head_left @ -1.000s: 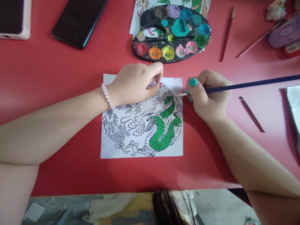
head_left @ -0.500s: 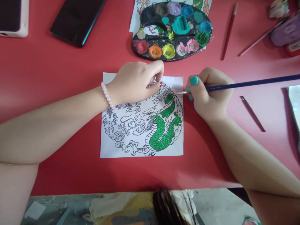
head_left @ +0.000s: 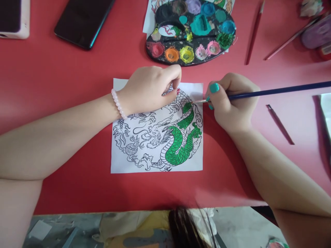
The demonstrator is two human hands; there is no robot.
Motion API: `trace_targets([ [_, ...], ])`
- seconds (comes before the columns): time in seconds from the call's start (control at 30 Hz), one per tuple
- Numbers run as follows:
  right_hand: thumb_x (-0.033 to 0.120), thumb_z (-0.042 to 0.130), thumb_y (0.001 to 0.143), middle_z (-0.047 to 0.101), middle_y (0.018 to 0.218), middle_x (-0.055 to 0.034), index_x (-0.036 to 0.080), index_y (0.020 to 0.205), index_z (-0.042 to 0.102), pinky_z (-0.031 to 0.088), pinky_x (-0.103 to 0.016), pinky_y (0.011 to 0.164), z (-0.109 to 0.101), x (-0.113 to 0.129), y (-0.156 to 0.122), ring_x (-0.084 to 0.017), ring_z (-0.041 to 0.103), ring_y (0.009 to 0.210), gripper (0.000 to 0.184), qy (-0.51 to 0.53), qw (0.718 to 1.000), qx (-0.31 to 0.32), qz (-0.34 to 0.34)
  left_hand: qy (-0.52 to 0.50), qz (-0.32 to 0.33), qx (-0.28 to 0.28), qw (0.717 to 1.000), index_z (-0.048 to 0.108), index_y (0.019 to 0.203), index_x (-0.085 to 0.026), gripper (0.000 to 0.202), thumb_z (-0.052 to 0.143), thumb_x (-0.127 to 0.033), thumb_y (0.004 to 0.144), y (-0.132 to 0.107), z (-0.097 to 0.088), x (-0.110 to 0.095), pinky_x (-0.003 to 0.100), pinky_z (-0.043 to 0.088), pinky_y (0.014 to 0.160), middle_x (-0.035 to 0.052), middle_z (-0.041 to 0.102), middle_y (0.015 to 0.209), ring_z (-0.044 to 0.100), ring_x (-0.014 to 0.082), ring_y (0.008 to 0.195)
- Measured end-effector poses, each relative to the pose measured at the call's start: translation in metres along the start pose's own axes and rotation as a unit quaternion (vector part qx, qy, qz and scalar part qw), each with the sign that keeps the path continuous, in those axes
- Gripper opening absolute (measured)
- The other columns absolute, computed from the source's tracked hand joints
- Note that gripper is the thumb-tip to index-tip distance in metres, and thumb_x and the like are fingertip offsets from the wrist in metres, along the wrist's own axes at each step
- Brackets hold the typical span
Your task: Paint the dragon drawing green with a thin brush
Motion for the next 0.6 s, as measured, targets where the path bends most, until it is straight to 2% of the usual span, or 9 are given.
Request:
trace_targets([
  [0.13, 0.026, 0.049, 0.085, 0.043, 0.051, 0.0054, 0.019, 0.056, 0.040, 0.027, -0.023, 0.044, -0.0003, -0.0030, -0.0010, -0.004, 0.036, 0.045, 0.031, -0.036, 0.999, -0.004, 0.012, -0.003, 0.002, -0.003, 1.000, 0.055, 0.089, -0.021, 0.016, 0.044, -0.028, 0.081, -0.0002, -0.0008, -0.0013, 0.028, 0.028, 0.051, -0.0019, 0.056, 0.063, 0.045, 0.0115, 0.054],
  [0.27, 0.024, 0.049, 0.085, 0.043, 0.051, 0.0059, 0.019, 0.056, 0.038, 0.027, -0.022, 0.044, -0.0025, -0.0053, -0.0018, -0.003, 0.037, 0.043, 0.032, -0.021, 1.000, -0.016, 0.014, -0.007, 0.000, -0.006, 1.000, 0.055, 0.089, -0.022, 0.015, 0.044, -0.029, 0.081, 0.0000, -0.0012, -0.0005, 0.028, 0.028, 0.050, -0.0018, 0.056, 0.063, 0.046, 0.0122, 0.053],
  [0.47, 0.024, 0.048, 0.085, 0.042, 0.051, 0.0059, 0.019, 0.057, 0.039, 0.027, -0.022, 0.045, 0.0010, 0.0003, -0.0015, -0.003, 0.036, 0.046, 0.030, -0.043, 0.999, 0.005, -0.009, -0.008, -0.001, -0.001, 1.000, 0.054, 0.086, -0.022, 0.015, 0.043, -0.031, 0.081, 0.0008, -0.0005, 0.0002, 0.028, 0.027, 0.050, -0.0020, 0.054, 0.061, 0.044, 0.0116, 0.053],
  [0.6, 0.024, 0.048, 0.085, 0.041, 0.050, 0.0061, 0.019, 0.056, 0.038, 0.026, -0.022, 0.044, -0.0015, -0.0030, -0.0015, -0.003, 0.037, 0.045, 0.031, -0.046, 0.999, -0.011, 0.007, -0.004, 0.001, -0.008, 1.000, 0.054, 0.086, -0.022, 0.014, 0.044, -0.030, 0.080, 0.0002, -0.0002, -0.0004, 0.029, 0.027, 0.050, -0.0018, 0.054, 0.060, 0.045, 0.0122, 0.053],
])
Point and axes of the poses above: each hand's wrist, its own y-axis towards the middle knuckle, its own z-axis out of the palm, x = y × z, the point moved 9 cm from there along y, towards the middle knuckle
